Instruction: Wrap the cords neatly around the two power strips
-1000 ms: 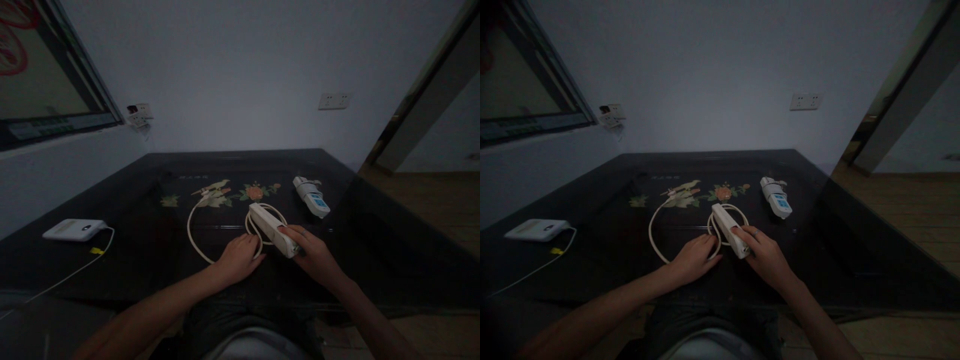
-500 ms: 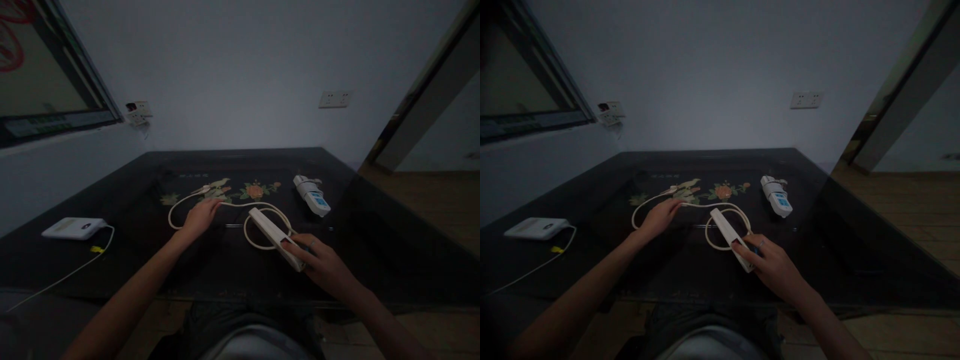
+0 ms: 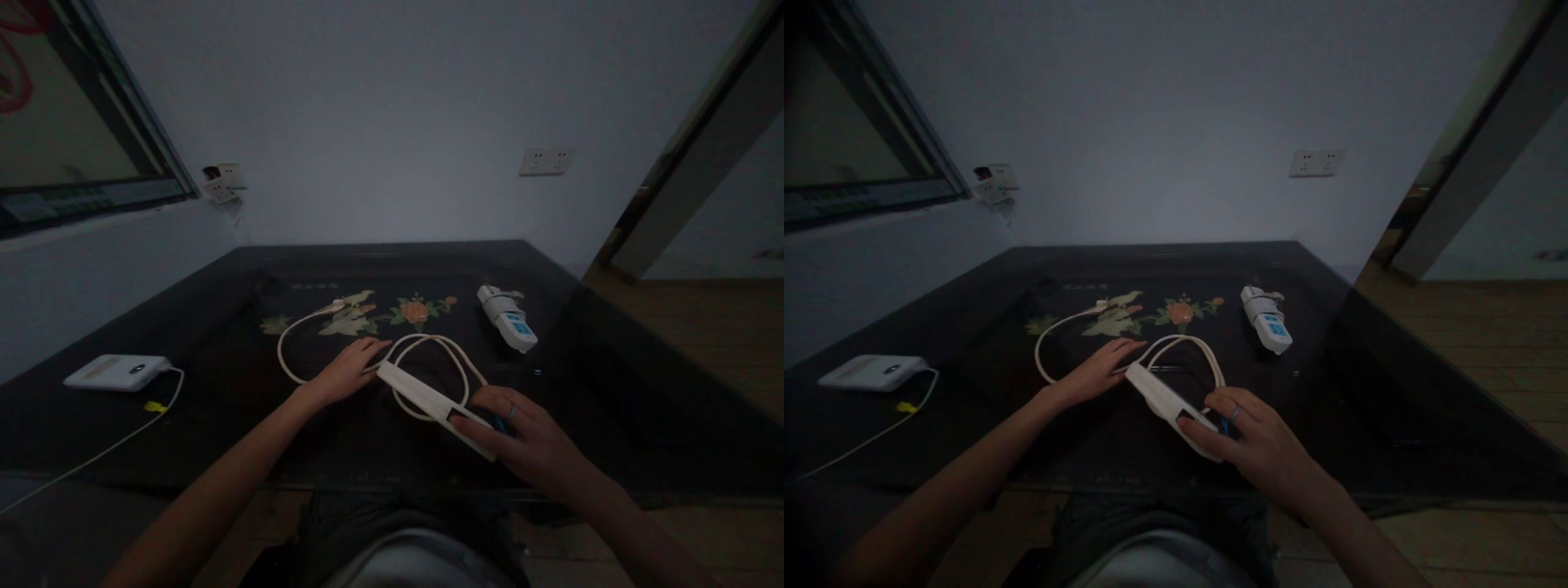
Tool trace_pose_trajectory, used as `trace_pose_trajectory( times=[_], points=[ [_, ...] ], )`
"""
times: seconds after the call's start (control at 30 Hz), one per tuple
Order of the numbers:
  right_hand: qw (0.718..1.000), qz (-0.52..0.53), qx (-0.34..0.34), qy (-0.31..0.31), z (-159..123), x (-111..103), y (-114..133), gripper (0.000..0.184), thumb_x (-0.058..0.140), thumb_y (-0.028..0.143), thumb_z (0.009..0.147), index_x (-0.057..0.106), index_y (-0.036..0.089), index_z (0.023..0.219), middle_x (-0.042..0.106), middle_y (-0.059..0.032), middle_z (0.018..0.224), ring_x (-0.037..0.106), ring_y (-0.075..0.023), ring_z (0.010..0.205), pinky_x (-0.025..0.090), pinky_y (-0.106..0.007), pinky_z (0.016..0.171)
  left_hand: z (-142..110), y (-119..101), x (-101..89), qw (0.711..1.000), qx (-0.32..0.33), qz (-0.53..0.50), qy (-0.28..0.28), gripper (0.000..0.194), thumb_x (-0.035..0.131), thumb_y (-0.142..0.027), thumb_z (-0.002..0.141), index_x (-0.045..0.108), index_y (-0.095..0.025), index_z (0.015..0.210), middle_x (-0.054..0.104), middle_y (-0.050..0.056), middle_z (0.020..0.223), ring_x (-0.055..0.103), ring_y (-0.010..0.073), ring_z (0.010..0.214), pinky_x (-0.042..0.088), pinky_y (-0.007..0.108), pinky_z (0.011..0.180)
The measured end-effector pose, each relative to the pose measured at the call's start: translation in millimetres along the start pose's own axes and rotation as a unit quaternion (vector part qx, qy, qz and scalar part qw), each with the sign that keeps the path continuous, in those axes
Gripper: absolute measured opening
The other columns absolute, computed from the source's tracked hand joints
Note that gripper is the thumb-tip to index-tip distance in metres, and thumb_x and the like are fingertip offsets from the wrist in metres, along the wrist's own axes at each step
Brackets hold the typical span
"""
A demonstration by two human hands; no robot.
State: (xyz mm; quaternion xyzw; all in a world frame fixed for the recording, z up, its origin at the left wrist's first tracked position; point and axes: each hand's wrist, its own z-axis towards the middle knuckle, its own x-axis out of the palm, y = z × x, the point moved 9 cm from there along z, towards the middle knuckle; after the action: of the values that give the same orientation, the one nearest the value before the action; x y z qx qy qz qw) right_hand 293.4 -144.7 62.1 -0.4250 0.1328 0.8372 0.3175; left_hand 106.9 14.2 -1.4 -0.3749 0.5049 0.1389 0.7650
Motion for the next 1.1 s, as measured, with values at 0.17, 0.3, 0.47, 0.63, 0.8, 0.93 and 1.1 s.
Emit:
trace_pose_trajectory(
  times=[0.17,0.3,0.47,0.63,0.8,0.93,1.1],
  points=[
    [1.0,0.021,0.007,-0.018,5.3,-5.3,-1.1,0.042,0.052,0.011,0.089,0.058,0.03,0.125,0.064,-0.0079,0.103,0.06,-0.0194,0.1,0.052,-0.033,0.082,-7.5,-19.4,-7.3,0.996,0.027,-0.074,0.043,0.074,0.07,-0.025,0.075,0.038,-0.026,0.141,0.043,0.012,0.142,0.038,0.0251,0.133,0.03,0.046,0.11],
    [0.999,0.037,0.012,-0.038,14.8,-13.2,-2.9,0.042,0.052,0.008,0.087,0.058,0.03,0.123,0.063,-0.0071,0.101,0.059,-0.0184,0.097,0.052,-0.031,0.08,-15.6,-55.7,-23.4,0.988,0.091,-0.112,0.049,0.075,0.074,-0.037,0.074,0.04,-0.026,0.139,0.045,0.012,0.143,0.038,0.0256,0.134,0.028,0.048,0.112],
    [0.99,0.124,0.035,-0.055,37.3,-19.3,-8.4,0.046,0.054,0.006,0.083,0.056,0.029,0.123,0.061,-0.007,0.101,0.059,-0.0184,0.095,0.052,-0.031,0.078,-22.2,-105.9,-30.2,0.989,0.145,0.02,-0.023,0.063,0.064,-0.034,0.083,0.037,-0.027,0.14,0.055,0.009,0.133,0.049,0.0245,0.125,0.026,0.049,0.112],
    [0.969,0.217,0.119,-0.014,64.1,-18.1,-15.8,0.05,0.059,0.009,0.077,0.053,0.027,0.123,0.063,-0.0063,0.103,0.06,-0.0205,0.094,0.053,-0.033,0.08,-19.7,-106.8,-27.9,0.985,0.042,0.088,-0.142,0.074,0.067,-0.027,0.075,0.033,-0.023,0.142,0.057,0.014,0.124,0.056,0.0309,0.111,0.044,0.046,0.094],
    [0.927,0.305,0.202,-0.086,75.8,-26.0,-42.0,0.075,0.066,0.024,0.079,0.031,0.027,0.145,0.058,-0.0103,0.124,0.062,-0.021,0.097,0.055,-0.03,0.072,-17.5,-98.6,-53.6,0.974,0.006,-0.115,-0.193,0.072,0.072,-0.037,0.07,0.039,-0.022,0.132,0.055,0.012,0.127,0.055,0.0298,0.113,0.045,0.043,0.094],
    [0.89,0.385,0.236,-0.068,77.2,-4.1,-55.2,0.061,0.065,0.026,0.08,0.043,0.024,0.137,0.062,-0.0104,0.12,0.062,-0.021,0.101,0.054,-0.027,0.067,-20.6,-89.6,-84.9,0.931,-0.04,-0.293,-0.213,0.068,0.072,-0.042,0.069,0.045,-0.02,0.127,0.06,0.011,0.117,0.058,0.0287,0.103,0.048,0.04,0.087],
    [0.857,0.441,0.254,0.081,67.0,45.6,-34.1,0.013,0.06,0.024,0.085,0.065,0.016,0.094,0.07,-0.0045,0.086,0.065,-0.0171,0.081,0.052,-0.028,0.07,-20.8,-77.2,-94.5,0.819,-0.086,-0.541,-0.17,0.059,0.069,-0.052,0.067,0.058,-0.014,0.111,0.063,0.006,0.082,0.056,0.015,0.061,0.047,0.027,0.056]
  ],
)
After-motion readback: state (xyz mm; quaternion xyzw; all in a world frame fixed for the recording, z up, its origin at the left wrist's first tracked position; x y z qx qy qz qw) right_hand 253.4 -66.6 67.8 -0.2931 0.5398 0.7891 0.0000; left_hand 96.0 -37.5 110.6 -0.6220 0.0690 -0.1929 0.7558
